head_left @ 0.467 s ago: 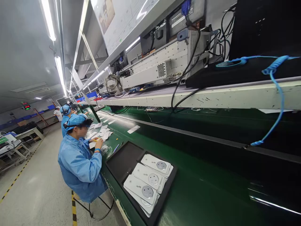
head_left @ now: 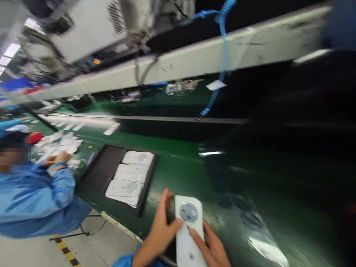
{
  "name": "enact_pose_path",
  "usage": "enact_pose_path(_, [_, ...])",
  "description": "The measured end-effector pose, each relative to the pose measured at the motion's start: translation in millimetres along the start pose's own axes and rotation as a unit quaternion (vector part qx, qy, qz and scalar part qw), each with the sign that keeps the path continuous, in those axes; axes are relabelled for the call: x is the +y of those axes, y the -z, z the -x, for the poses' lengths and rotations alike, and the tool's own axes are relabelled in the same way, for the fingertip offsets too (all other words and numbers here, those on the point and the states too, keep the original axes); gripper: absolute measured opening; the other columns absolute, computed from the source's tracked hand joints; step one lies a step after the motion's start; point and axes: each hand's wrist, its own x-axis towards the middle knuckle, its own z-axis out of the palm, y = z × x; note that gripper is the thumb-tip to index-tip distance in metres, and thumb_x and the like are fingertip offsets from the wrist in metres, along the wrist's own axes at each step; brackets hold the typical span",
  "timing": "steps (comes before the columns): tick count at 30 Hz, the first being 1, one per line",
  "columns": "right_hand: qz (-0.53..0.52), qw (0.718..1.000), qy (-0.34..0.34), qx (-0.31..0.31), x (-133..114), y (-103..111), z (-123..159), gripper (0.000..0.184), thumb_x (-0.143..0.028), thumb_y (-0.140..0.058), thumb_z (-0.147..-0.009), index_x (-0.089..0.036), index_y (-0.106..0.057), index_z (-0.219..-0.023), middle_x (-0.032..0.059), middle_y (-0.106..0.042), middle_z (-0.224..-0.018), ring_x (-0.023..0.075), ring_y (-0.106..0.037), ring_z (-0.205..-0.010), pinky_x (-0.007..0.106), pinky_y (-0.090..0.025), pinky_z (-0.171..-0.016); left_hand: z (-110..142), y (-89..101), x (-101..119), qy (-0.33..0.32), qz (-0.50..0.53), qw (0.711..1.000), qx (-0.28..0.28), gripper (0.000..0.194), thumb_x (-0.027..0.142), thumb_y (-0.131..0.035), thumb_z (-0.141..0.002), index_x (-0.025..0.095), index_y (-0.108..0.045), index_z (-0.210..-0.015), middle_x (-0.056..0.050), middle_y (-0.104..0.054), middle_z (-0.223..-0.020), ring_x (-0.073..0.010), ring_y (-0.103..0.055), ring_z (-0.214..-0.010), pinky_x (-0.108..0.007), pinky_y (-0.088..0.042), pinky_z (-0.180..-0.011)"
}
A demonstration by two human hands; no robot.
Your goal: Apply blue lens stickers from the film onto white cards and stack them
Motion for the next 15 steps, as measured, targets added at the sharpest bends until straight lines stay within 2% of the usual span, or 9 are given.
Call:
enact_pose_path(1, [-0.017, 1.0, -0.003, -0.005, 6, 3, 5, 0.066, -0.072, -0.07, -0.084, -0.02, -0.061, -0.122, 0.0124, -0.068, -0.11, 0.0384, -0.066, -0.098, 0.049, -0.06, -0.082, -7, -6.0, -2, -0.009, -0.003, 1.0, -0.013, 0.077, 0.056, -0.064, -0.095, 0.022, -0.029, -0.155, -0.014, -0.035, -0.154, -0.0341, -0.033, -0.141, -0.058, -0.023, -0.119])
enact_pose_path(2, [-0.026, 0.999, 0.004, -0.019, 10, 5, 7, 0.065, -0.07, -0.069, -0.085, -0.019, -0.059, -0.124, 0.013, -0.067, -0.114, 0.0383, -0.065, -0.103, 0.049, -0.059, -0.086, -17, -9.8, -3, -0.015, -0.008, 1.0, -0.027, 0.073, 0.054, -0.062, -0.096, 0.024, -0.03, -0.155, -0.012, -0.037, -0.153, -0.0311, -0.033, -0.142, -0.054, -0.021, -0.121])
enact_pose_path(4, [-0.01, 0.999, 0.026, -0.025, 15, 6, 4, 0.06, -0.061, -0.064, -0.091, -0.017, -0.055, -0.131, 0.0134, -0.064, -0.122, 0.0363, -0.063, -0.109, 0.049, -0.056, -0.093, -38, -13.4, -6, -0.028, -0.031, 0.997, -0.065, 0.05, 0.049, -0.063, -0.095, 0.023, -0.056, -0.138, -0.01, -0.051, -0.143, -0.0294, -0.04, -0.138, -0.05, -0.021, -0.121])
enact_pose_path(6, [0.049, 0.998, 0.046, -0.011, 16, 5, 0, 0.054, -0.051, -0.059, -0.096, -0.018, -0.05, -0.137, 0.0124, -0.063, -0.125, 0.034, -0.063, -0.11, 0.048, -0.054, -0.096, -55, -14.4, -7, -0.043, -0.049, 0.993, -0.098, 0.035, 0.048, -0.06, -0.096, 0.02, -0.07, -0.115, -0.01, -0.064, -0.124, -0.0282, -0.054, -0.124, -0.047, -0.032, -0.116])
enact_pose_path(8, [0.121, 0.991, 0.063, 0.01, 12, 2, 1, 0.049, -0.039, -0.056, -0.096, -0.019, -0.048, -0.14, 0.0105, -0.064, -0.123, 0.0321, -0.063, -0.109, 0.047, -0.054, -0.096, -62, -15.2, -8, -0.056, -0.064, 0.99, -0.114, 0.033, 0.047, -0.057, -0.097, 0.019, -0.073, -0.105, -0.01, -0.068, -0.112, -0.0267, -0.061, -0.11, -0.043, -0.043, -0.105])
enact_pose_path(10, [0.206, 0.975, 0.075, 0.04, 6, 0, 6, 0.047, -0.029, -0.057, -0.093, -0.019, -0.051, -0.138, 0.0115, -0.064, -0.121, 0.0326, -0.063, -0.109, 0.047, -0.053, -0.097, -63, -16.9, -8, -0.066, -0.079, 0.987, -0.121, 0.032, 0.045, -0.056, -0.098, 0.018, -0.073, -0.104, -0.01, -0.069, -0.109, -0.0257, -0.063, -0.105, -0.04, -0.048, -0.097])
enact_pose_path(12, [0.312, 0.946, 0.068, 0.063, -2, 1, 13, 0.044, -0.025, -0.061, -0.09, -0.015, -0.055, -0.133, 0.0156, -0.062, -0.118, 0.0352, -0.062, -0.107, 0.051, -0.054, -0.095, -62, -19.5, -8, -0.077, -0.096, 0.984, -0.127, 0.028, 0.042, -0.058, -0.097, 0.019, -0.073, -0.104, -0.009, -0.069, -0.109, -0.0254, -0.063, -0.105, -0.039, -0.047, -0.097])
enact_pose_path(15, [0.41, 0.908, 0.075, 0.038, -21, 18, 24, 0.037, -0.026, -0.066, -0.093, -0.011, -0.06, -0.126, 0.0163, -0.06, -0.111, 0.0339, -0.062, -0.1, 0.05, -0.057, -0.09, -61, -23.6, -8, -0.084, -0.124, 0.98, -0.128, 0.024, 0.04, -0.06, -0.096, 0.021, -0.072, -0.105, -0.008, -0.07, -0.109, -0.0258, -0.062, -0.105, -0.041, -0.045, -0.099])
